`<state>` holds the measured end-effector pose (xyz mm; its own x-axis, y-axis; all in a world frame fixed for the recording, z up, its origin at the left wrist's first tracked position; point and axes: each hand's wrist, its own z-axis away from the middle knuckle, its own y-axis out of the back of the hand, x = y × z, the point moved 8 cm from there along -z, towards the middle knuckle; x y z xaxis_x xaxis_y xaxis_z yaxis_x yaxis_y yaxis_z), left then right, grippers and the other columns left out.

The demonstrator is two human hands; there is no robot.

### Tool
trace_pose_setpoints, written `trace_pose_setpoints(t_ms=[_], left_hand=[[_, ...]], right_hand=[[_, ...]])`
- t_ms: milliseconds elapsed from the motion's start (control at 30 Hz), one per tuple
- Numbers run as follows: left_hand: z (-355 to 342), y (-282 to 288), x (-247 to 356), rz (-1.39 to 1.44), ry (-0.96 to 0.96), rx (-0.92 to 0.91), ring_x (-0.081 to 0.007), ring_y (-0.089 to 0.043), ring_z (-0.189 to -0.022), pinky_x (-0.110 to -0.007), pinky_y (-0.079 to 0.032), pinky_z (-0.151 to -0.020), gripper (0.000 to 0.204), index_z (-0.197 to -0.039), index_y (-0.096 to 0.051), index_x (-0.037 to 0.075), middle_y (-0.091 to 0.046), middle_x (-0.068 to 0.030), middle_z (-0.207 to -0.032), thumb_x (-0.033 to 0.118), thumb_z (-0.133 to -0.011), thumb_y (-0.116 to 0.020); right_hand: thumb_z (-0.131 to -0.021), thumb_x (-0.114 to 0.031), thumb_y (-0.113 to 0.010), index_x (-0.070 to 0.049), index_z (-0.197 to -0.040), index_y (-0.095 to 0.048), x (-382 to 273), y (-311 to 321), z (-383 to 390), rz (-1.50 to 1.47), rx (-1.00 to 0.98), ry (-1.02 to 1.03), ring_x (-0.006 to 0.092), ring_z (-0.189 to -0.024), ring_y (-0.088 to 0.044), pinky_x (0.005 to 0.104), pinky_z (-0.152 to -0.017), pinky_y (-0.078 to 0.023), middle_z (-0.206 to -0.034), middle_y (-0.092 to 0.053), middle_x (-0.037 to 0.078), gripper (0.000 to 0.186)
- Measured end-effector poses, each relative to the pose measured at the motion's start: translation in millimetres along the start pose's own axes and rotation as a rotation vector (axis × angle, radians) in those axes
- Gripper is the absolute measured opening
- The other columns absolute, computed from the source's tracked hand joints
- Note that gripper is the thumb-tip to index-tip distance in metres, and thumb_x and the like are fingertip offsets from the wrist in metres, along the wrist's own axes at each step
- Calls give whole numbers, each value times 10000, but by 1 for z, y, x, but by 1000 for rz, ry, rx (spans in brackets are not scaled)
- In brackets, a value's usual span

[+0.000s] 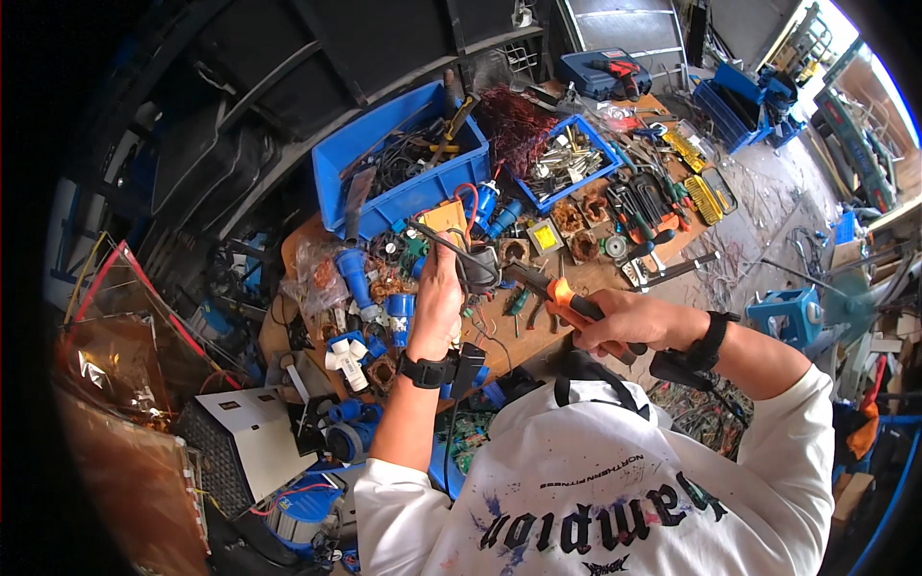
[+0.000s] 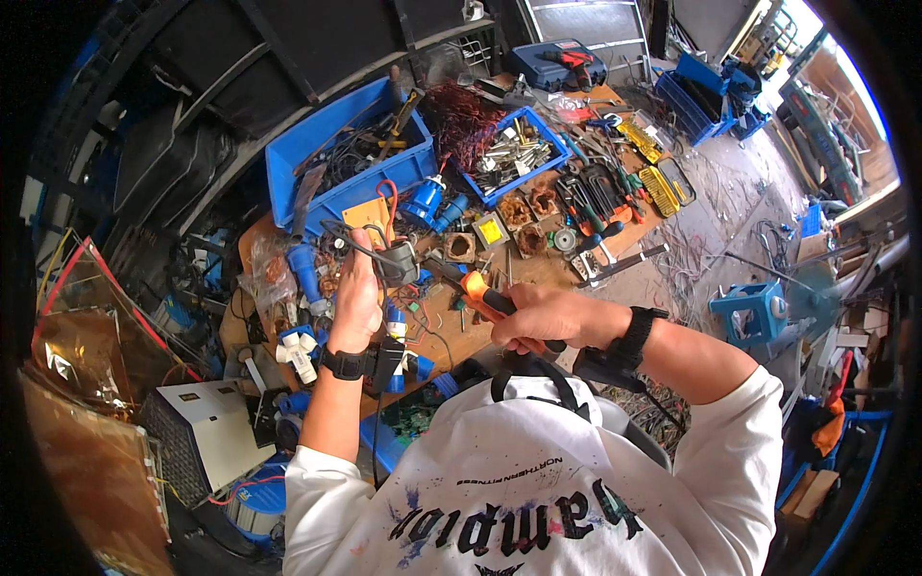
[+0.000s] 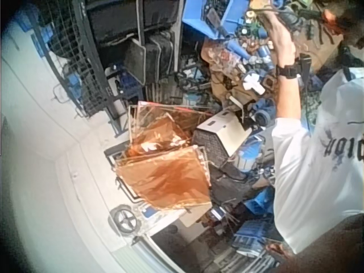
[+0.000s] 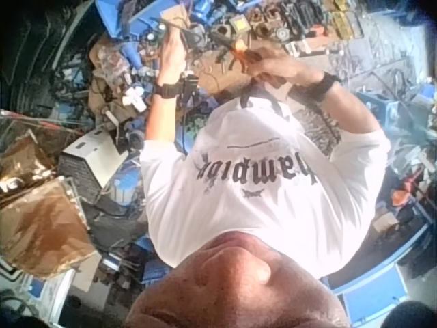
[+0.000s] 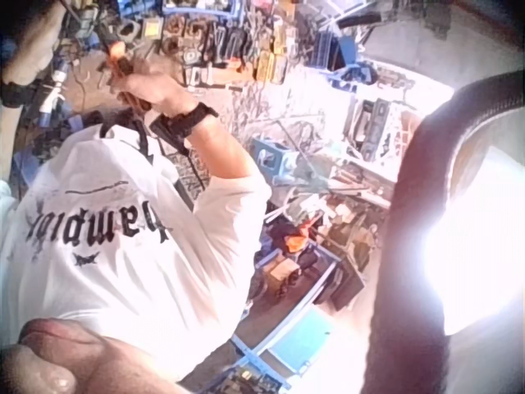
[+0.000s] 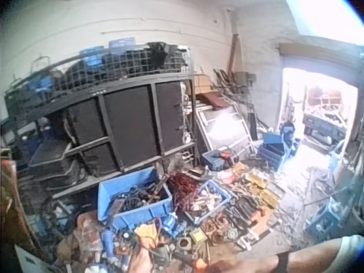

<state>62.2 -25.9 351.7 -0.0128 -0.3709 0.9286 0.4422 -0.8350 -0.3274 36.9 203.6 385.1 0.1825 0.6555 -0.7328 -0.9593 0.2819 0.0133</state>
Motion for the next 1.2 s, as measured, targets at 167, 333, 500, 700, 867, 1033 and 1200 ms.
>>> trace_pose_setpoints(t_ms=[167, 333, 500, 700, 867, 1033, 1200], left_hand=[[1, 6, 1, 29, 10, 21, -104, -595, -849, -280, -525, -628, 500, -1201, -539, 50, -587, -30, -984, 494, -1016, -405], [-3, 12, -6, -49, 0, 58, -110, -625, -801, -284, -539, -671, 469, -1114, -564, 66, -634, -42, -949, 495, -1017, -400], [-8, 16, -12, -72, -48, 67, -126, -603, -857, -285, -507, -759, 484, -1157, -550, 47, -636, -54, -995, 485, -1023, -395], [-2, 9, -4, -54, -37, 44, -137, -520, -1010, -277, -423, -898, 540, -1288, -516, 5, -583, -53, -1127, 466, -1025, -420], [1, 9, -7, -17, -3, 54, -129, -543, -974, -274, -440, -871, 530, -1267, -527, 6, -593, -52, -1100, 464, -1025, -419], [7, 6, 1, 2, -20, 81, -119, -589, -895, -278, -497, -779, 485, -1167, -561, 42, -617, -40, -1020, 481, -1019, -419], [6, 5, -5, 49, 32, -16, -201, -689, -870, -375, -600, -727, 615, -1228, -520, 49, -676, -125, -1041, 592, -977, -374]], right_hand=[[-906, -196, -602, -6, -986, -541, -6, -3, 12, -143, 135, -15, 102, -612, -616, 249, -519, -506, -743, -611, 37, 215], [-921, -221, -594, 5, -997, -551, -11, -1, 10, 52, 160, -3, 115, -577, -626, 262, -515, -516, -740, -622, 49, 242], [-903, -259, -618, 15, -1009, -570, -7, 1, 7, 229, 271, -21, 156, -524, -615, 307, -520, -508, -661, -619, 81, 298], [-890, -305, -633, 19, -1029, -579, -3, -1, 6, 310, 313, 17, 197, -501, -600, 357, -520, -480, -606, -599, 110, 356], [-892, -301, -631, 17, -999, -580, 5, -5, 3, 242, 293, 25, 179, -489, -586, 344, -499, -463, -564, -569, 93, 340], [-891, -287, -626, 14, -978, -578, 6, -8, 2, 155, 210, 21, 201, -527, -607, 357, -532, -477, -580, -574, 110, 317], [-877, -236, -625, 5, -1005, -596, -10, -1, 14, 471, 434, 201, 360, -768, -652, 432, -709, -497, -776, -644, 211, 274]])
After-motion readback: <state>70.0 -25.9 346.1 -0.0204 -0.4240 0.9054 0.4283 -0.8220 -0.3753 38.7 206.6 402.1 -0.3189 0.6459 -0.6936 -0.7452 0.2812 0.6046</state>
